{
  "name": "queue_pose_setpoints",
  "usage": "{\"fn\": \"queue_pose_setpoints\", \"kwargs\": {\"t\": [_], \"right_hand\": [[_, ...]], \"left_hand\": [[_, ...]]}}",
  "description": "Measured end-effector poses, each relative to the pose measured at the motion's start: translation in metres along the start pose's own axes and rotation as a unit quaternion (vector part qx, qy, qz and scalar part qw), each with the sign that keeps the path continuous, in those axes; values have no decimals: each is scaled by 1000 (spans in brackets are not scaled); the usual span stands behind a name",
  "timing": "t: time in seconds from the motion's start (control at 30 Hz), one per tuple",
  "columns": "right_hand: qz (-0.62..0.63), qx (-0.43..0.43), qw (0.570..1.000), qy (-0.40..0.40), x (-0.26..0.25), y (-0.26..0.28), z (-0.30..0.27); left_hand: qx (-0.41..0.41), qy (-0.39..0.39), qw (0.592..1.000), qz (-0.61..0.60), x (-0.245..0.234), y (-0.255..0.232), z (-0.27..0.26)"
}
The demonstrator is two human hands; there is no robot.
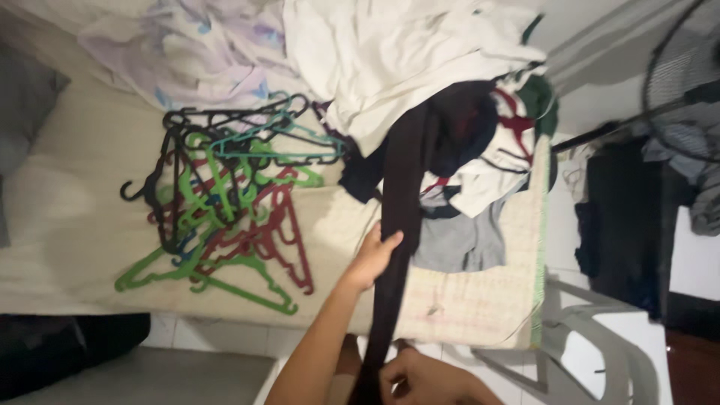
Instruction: The person takes several t-shirts from a pile on a bed, places each on a plastic hanger, and hangs them on a wall-mounted clothing rack. The garments include white, olive, black, maroon, and navy shirts.
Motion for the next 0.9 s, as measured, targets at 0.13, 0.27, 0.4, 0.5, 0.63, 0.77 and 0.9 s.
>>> {"fn": "queue_pose_setpoints", "kwargs": {"t": [0.13, 0.27, 0.4, 0.5, 0.63, 0.77, 0.9], "right_hand": [[101, -64, 979, -166, -84, -47, 8], [389, -80, 810, -432, -213, -109, -25], [586, -168, 664, -433, -296, -97, -36], [540, -130, 718, -420, -310, -72, -50], [400, -194, 775, -450, -286, -25, -94], [118, -210, 905, -352, -199, 14, -117], [-33, -152, 957, -245, -145, -4, -117]], "left_hand": [[200, -24, 965, 166, 52, -33, -27], [177, 75, 939, 285, 97, -15, -81], [66, 215, 904, 363, 138, 8, -145], [-64, 221, 895, 382, 146, 29, -169], [119, 190, 901, 372, 145, 7, -151], [-12, 106, 952, -288, 100, 23, -100], [-22, -29, 991, -127, 87, 39, -60]]}}
Point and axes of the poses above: each hand's wrist, its own z-axis towards the middle knuckle, its own x-axis out of the palm, y = z × x, the point moved 9 cm from there along z, towards the middle knuckle, and after that the axes turned 7 degrees about z, right-handed, at the moved point
